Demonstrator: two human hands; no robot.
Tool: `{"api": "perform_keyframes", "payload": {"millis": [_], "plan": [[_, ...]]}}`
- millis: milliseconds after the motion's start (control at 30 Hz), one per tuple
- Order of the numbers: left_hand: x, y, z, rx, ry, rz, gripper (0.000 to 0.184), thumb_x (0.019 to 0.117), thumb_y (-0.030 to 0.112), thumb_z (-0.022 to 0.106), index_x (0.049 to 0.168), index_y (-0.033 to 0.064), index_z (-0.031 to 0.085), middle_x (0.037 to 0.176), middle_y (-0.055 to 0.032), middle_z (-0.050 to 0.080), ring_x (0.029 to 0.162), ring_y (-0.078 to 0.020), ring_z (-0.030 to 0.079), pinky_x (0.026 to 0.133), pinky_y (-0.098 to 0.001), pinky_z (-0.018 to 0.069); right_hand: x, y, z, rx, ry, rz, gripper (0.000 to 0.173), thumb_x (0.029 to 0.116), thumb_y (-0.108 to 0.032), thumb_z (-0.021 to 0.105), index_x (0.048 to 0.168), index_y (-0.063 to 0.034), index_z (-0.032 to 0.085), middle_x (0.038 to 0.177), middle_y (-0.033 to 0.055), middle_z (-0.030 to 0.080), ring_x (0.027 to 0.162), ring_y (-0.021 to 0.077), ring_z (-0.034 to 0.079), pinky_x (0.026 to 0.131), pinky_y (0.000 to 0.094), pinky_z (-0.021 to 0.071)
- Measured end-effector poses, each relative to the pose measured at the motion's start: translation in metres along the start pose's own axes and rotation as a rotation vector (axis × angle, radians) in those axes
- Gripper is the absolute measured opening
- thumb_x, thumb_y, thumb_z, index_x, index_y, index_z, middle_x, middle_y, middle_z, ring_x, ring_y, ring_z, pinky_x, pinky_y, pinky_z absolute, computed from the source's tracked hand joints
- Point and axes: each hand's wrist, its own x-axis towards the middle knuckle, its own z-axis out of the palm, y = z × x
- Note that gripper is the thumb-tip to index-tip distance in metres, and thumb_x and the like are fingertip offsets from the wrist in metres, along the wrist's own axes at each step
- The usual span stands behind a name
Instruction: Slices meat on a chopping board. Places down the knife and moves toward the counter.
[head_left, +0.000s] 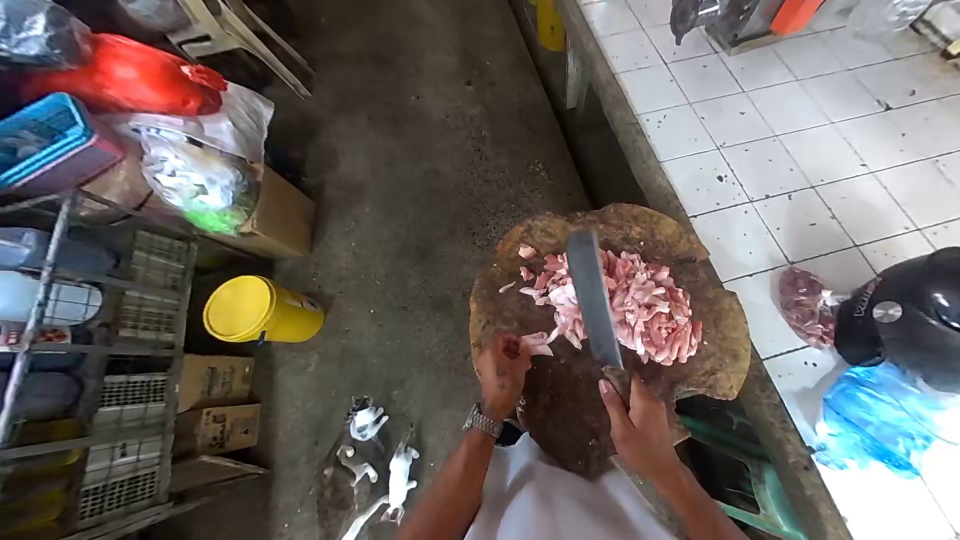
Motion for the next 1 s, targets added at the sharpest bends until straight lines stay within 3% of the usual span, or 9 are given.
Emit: {"api": "perform_keyframes", "payload": {"millis": [200, 333, 433, 567, 633, 700, 767, 833, 1000], "plan": [[-0.004, 0.002, 0.001, 0.195, 0.053, 0.067, 0.037, 0.0908, 0.024, 0.075, 0.118, 0.0008, 0.068, 0.102, -0.013, 0.071, 0.083, -0.0209, 0.071, 0.078, -0.0404, 0.0611, -0.026, -0.004, 0.013, 0.12, 0.225, -0.348, 0.041, 0.1044, -0.042, 0.053, 0.107, -0.0023, 0.064, 0.063, -0.0028, 0.061, 0.051, 0.003, 0.059, 0.047, 0.0245, 0.0531], [0.004, 0.014, 0.013, 0.5, 0.016, 0.371, 0.025, 0.0949, 0.034, 0.069, 0.106, 0.0137, 0.078, 0.11, -0.012, 0.071, 0.106, -0.0302, 0.067, 0.094, -0.0499, 0.0553, -0.027, 0.008, 0.016, 0.207, 0.121, -0.242, 0.04, 0.1044, -0.043, 0.053, 0.107, -0.0041, 0.063, 0.062, -0.0049, 0.061, 0.048, 0.0047, 0.059, 0.045, 0.0276, 0.0543], [0.027, 0.017, 0.03, 0.522, -0.115, 0.428, 0.024, 0.0992, 0.034, 0.063, 0.114, 0.0231, 0.079, 0.111, -0.0063, 0.071, 0.113, -0.0276, 0.062, 0.097, -0.0491, 0.0499, -0.023, 0.01, 0.015, 0.266, 0.086, -0.153, 0.039, 0.1049, -0.042, 0.053, 0.109, -0.0036, 0.062, 0.06, -0.0052, 0.06, 0.046, 0.0066, 0.058, 0.044, 0.0291, 0.0543], [0.028, 0.008, 0.021, 0.275, -0.058, 0.424, 0.039, 0.0995, 0.038, 0.065, 0.13, 0.0147, 0.071, 0.116, -0.0055, 0.073, 0.113, -0.024, 0.066, 0.101, -0.0541, 0.0491, -0.022, 0.004, 0.011, 0.247, 0.161, -0.252, 0.039, 0.1051, -0.041, 0.053, 0.109, -0.0032, 0.062, 0.06, -0.006, 0.06, 0.047, 0.0037, 0.058, 0.043, 0.0263, 0.0539], [0.016, -0.01, 0.012, 0.259, 0.072, 0.449, 0.03, 0.1009, 0.031, 0.062, 0.12, 0.012, 0.074, 0.116, -0.0071, 0.072, 0.115, -0.0262, 0.064, 0.103, -0.0532, 0.0486, -0.024, 0.012, 0.013, 0.166, 0.164, -0.319, 0.042, 0.1052, -0.042, 0.052, 0.109, -0.0011, 0.062, 0.061, -0.0044, 0.06, 0.049, 0.0033, 0.059, 0.045, 0.0259, 0.0538], [0.005, -0.029, 0.006, 0.312, 0.139, 0.519, 0.023, 0.0995, 0.026, 0.062, 0.108, 0.0108, 0.077, 0.111, -0.0081, 0.073, 0.112, -0.0278, 0.065, 0.099, -0.0512, 0.0514, -0.025, 0.027, 0.015, -0.085, 0.051, -0.259, 0.049, 0.1039, -0.046, 0.05, 0.108, 0.0005, 0.065, 0.059, 0.001, 0.06, 0.05, 0.0118, 0.061, 0.047, 0.033, 0.0542], [-0.001, -0.043, 0.004, 0.375, 0.122, 0.561, 0.022, 0.0999, 0.027, 0.062, 0.106, 0.0121, 0.078, 0.112, -0.007, 0.073, 0.112, -0.0266, 0.066, 0.098, -0.049, 0.0525, -0.013, 0.033, 0.01, -0.34, -0.364, 0.055, 0.056, 0.1066, -0.051, 0.041, 0.127, -0.0019, 0.059, 0.078, 0.013, 0.069, 0.076, 0.0314, 0.072, 0.071, 0.0506, 0.0587], [-0.006, -0.048, 0.007, 0.412, 0.132, 0.587, 0.022, 0.0998, 0.027, 0.062, 0.107, 0.0129, 0.078, 0.114, -0.0063, 0.073, 0.112, -0.0258, 0.066, 0.097, -0.047, 0.0528, -0.001, 0.035, 0.008, -0.341, -0.508, 0.241, 0.058, 0.1068, -0.055, 0.039, 0.132, -0.0051, 0.055, 0.09, 0.0156, 0.07, 0.09, 0.0346, 0.071, 0.082, 0.0539, 0.057], [-0.008, -0.051, 0.019, 0.319, 0.211, 0.638, 0.018, 0.0969, 0.023, 0.066, 0.102, 0.0099, 0.078, 0.111, -0.0082, 0.072, 0.108, -0.0234, 0.067, 0.096, -0.0391, 0.055, -0.017, -0.003, 0.01, 0.032, 0.154, -0.211, 0.048, 0.104, -0.045, 0.051, 0.108, 0.0017, 0.063, 0.061, -0.0018, 0.059, 0.049, 0.0077, 0.059, 0.046, 0.0307, 0.0529]]}}
